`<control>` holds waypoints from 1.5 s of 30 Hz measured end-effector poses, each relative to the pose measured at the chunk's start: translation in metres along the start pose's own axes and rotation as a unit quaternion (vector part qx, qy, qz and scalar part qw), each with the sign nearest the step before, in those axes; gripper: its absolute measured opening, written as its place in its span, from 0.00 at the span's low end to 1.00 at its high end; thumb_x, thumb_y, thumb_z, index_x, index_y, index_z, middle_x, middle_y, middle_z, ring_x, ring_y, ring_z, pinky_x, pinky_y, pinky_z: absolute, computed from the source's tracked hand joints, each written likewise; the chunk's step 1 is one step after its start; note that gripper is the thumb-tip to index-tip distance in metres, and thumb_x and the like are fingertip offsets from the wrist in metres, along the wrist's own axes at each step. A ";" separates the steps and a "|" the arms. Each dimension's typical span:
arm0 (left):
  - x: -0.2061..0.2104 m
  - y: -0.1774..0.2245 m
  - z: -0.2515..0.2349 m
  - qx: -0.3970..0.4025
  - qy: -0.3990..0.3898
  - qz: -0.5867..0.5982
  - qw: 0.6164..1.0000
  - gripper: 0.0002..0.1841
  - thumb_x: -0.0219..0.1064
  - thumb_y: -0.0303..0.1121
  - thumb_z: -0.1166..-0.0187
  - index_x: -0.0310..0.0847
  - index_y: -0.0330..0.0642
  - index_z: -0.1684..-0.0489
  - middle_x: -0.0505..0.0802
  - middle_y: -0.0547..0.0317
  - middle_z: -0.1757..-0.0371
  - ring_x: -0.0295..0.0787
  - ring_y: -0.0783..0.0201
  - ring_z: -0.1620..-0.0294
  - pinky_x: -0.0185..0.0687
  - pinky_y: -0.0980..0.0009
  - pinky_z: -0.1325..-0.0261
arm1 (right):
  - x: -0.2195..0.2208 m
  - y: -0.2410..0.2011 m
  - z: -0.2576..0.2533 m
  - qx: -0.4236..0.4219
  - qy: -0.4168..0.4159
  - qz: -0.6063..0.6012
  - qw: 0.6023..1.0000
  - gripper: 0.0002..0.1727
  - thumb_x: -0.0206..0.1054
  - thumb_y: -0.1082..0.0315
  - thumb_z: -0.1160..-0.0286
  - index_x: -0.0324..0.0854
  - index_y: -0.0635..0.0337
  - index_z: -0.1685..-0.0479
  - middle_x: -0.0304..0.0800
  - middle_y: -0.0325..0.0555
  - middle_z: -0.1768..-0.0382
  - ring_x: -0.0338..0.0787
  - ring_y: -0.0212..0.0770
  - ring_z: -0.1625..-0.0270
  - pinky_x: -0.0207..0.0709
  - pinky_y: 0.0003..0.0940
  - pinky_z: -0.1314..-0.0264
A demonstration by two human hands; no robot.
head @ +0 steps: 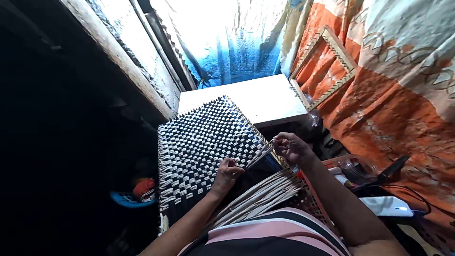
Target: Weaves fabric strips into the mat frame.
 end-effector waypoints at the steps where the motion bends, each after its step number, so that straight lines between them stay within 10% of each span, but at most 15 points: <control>1: 0.002 0.001 -0.003 -0.011 -0.016 -0.008 1.000 0.05 0.76 0.35 0.27 0.99 0.49 0.63 0.90 0.42 0.50 0.82 0.49 0.38 0.75 0.58 0.30 | -0.004 0.003 -0.001 -0.004 0.006 0.006 1.000 0.14 0.57 0.65 0.20 0.75 0.51 0.78 0.73 0.30 0.82 0.68 0.24 0.83 0.64 0.19 0.78; 8: -0.014 0.036 -0.025 -0.039 -0.053 0.100 0.993 0.11 0.69 0.33 0.21 0.92 0.36 0.50 0.94 0.52 0.52 0.90 0.69 0.53 0.86 0.74 0.46 | 0.014 -0.014 0.022 -0.061 0.006 0.029 0.998 0.11 0.58 0.65 0.16 0.86 0.56 0.61 0.90 0.37 0.63 0.88 0.34 0.58 0.82 0.34 0.49; 15: -0.031 0.084 -0.040 -0.046 0.004 0.150 0.988 0.10 0.65 0.32 0.16 0.90 0.34 0.57 0.93 0.58 0.61 0.90 0.74 0.58 0.86 0.75 0.49 | 0.107 -0.037 0.047 -0.185 -0.160 0.164 0.956 0.10 0.61 0.67 0.17 0.87 0.61 0.54 0.91 0.38 0.61 0.87 0.29 0.59 0.82 0.28 0.50; 19: -0.076 0.061 -0.043 -0.170 0.039 0.196 0.965 0.12 0.60 0.33 0.12 0.86 0.37 0.64 0.89 0.62 0.69 0.83 0.71 0.67 0.81 0.70 0.57 | 0.104 -0.029 0.034 -0.264 -0.123 0.396 0.871 0.10 0.62 0.72 0.17 0.90 0.63 0.50 0.91 0.42 0.64 0.83 0.31 0.69 0.79 0.32 0.63; 24: -0.086 0.010 -0.037 -0.317 0.086 0.389 0.861 0.12 0.54 0.25 0.09 0.85 0.34 0.59 0.93 0.56 0.58 0.88 0.64 0.55 0.83 0.65 0.42 | 0.080 0.034 0.007 -0.132 -0.087 0.665 0.730 0.15 0.62 0.63 0.18 0.93 0.55 0.45 0.94 0.56 0.46 0.89 0.58 0.36 0.75 0.65 0.30; 32: -0.048 0.023 -0.050 -0.186 0.066 0.448 0.872 0.11 0.51 0.30 0.07 0.80 0.36 0.51 0.90 0.56 0.64 0.90 0.63 0.64 0.91 0.63 0.50 | 0.093 0.059 0.007 -0.090 -0.098 0.761 0.635 0.20 0.60 0.57 0.15 0.85 0.70 0.55 0.90 0.66 0.48 0.88 0.66 0.38 0.75 0.66 0.37; 39: 0.010 0.028 -0.044 -0.101 -0.080 0.221 0.967 0.14 0.55 0.30 0.11 0.86 0.33 0.45 0.87 0.58 0.60 0.81 0.73 0.69 0.82 0.75 0.61 | 0.071 0.061 -0.015 -0.054 -0.117 0.675 0.726 0.21 0.66 0.53 0.21 0.89 0.63 0.49 0.91 0.61 0.47 0.88 0.62 0.38 0.75 0.67 0.35; 45: 0.057 0.013 -0.018 -0.093 -0.195 -0.045 0.975 0.15 0.57 0.28 0.15 0.90 0.32 0.44 0.89 0.36 0.46 0.87 0.46 0.42 0.79 0.54 0.33 | 0.057 0.056 -0.027 -0.024 -0.100 0.596 0.797 0.21 0.63 0.54 0.16 0.87 0.67 0.61 0.87 0.55 0.64 0.85 0.51 0.57 0.75 0.57 0.49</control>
Point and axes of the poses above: each hand's wrist, its own z-axis away from the middle knuckle, its own x-axis out of the palm, y = z × x, the point moved 9 cm from there along -z, towards the middle knuckle
